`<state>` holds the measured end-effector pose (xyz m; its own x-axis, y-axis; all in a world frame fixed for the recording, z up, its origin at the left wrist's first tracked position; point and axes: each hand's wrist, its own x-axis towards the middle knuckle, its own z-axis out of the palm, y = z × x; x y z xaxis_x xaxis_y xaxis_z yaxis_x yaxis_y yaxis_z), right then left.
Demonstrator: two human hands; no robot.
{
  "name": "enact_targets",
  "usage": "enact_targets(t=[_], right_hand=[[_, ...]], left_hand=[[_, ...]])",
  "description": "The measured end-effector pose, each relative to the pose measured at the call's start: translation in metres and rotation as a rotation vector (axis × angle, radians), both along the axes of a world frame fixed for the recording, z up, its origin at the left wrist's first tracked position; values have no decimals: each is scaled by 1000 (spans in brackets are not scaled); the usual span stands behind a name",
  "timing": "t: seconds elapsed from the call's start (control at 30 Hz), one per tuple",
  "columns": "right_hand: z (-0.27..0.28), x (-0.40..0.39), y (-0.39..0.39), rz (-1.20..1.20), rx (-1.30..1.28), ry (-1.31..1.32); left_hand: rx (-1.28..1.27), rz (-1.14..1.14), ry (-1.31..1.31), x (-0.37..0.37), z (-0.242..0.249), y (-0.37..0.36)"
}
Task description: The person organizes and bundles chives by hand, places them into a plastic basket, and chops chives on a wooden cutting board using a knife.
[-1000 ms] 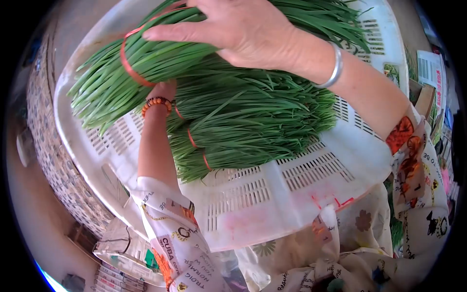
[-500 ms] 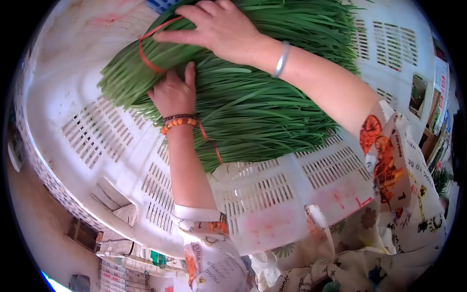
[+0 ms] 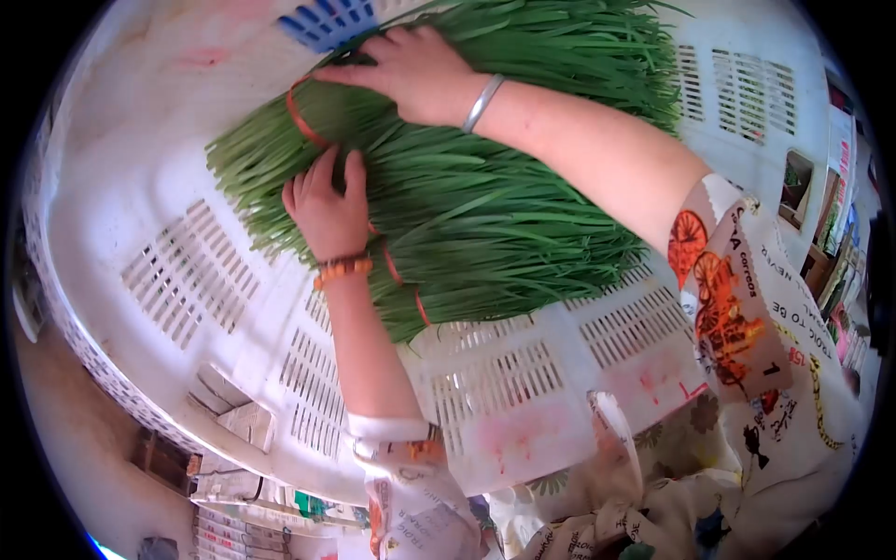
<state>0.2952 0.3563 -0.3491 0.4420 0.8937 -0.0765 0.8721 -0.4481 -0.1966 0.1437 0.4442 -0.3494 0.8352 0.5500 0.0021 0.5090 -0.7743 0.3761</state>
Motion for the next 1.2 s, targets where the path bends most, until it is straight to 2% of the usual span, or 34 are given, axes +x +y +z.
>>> enact_targets(t=[0.07, 0.13, 0.2, 0.23, 0.27, 0.33, 0.4, 0.47, 0.5, 0.6, 0.67, 0.73, 0.8, 0.87, 0.9, 0.93, 1.0, 1.03, 1.13, 1.17, 1.2], right_hand=[[-6, -3, -2, -12, 82, -33], [-6, -5, -2, -23, 85, -2], [-11, -4, -2, -33, 83, 17], [-15, -4, 0, -27, 114, -7], [-17, -2, -1, -21, 146, -28], [9, 7, -1, 27, -28, 158], [14, 16, -19, 168, 96, 172], [27, 34, -51, 244, 129, 22], [40, 46, -66, 184, 116, 59], [8, 80, -122, 112, 266, 94], [-36, 81, -123, 37, 297, 157], [-52, 81, -118, 28, 388, 181], [-46, 85, -117, 117, 316, 60], [-28, 88, -119, 95, 261, 244], [-21, 89, -124, 86, 293, 243], [-15, 87, -132, 72, 317, 251], [-7, 92, -159, 79, 306, 202], [-6, 93, -173, -20, 279, 251], [26, 96, -191, -254, 294, 316], [49, 99, -190, -361, 314, 456], [76, 96, -198, -464, 366, 564]], left_hand=[[-254, 65, -231, -10, 10, -6], [-288, 41, -154, -9, 28, -7], [234, -57, -134, 9, 29, 0], [177, -50, 29, 20, 23, 6], [170, -57, 24, 25, 16, 10], [105, -37, 14, 29, 0, 16], [102, -83, 11, 25, 0, 23], [112, -126, 35, 24, -2, 27], [131, -108, 76, 26, 0, 24], [168, -107, 84, 28, -6, 23], [190, -112, 144, 31, -22, 26], [287, -82, 217, 38, -34, 29], [264, -64, 202, 35, -39, 27], [251, 23, 191, 40, -37, 22], [212, 56, 151, 41, -34, 17], [211, 51, 135, 44, -39, 7], [134, 233, -7, 61, -33, -46], [133, 244, -18, 71, -29, -77], [87, -5, 17, 107, 1, -185], [7, -127, 70, 114, 10, -217], [28, -359, 74, 112, 19, -252]])
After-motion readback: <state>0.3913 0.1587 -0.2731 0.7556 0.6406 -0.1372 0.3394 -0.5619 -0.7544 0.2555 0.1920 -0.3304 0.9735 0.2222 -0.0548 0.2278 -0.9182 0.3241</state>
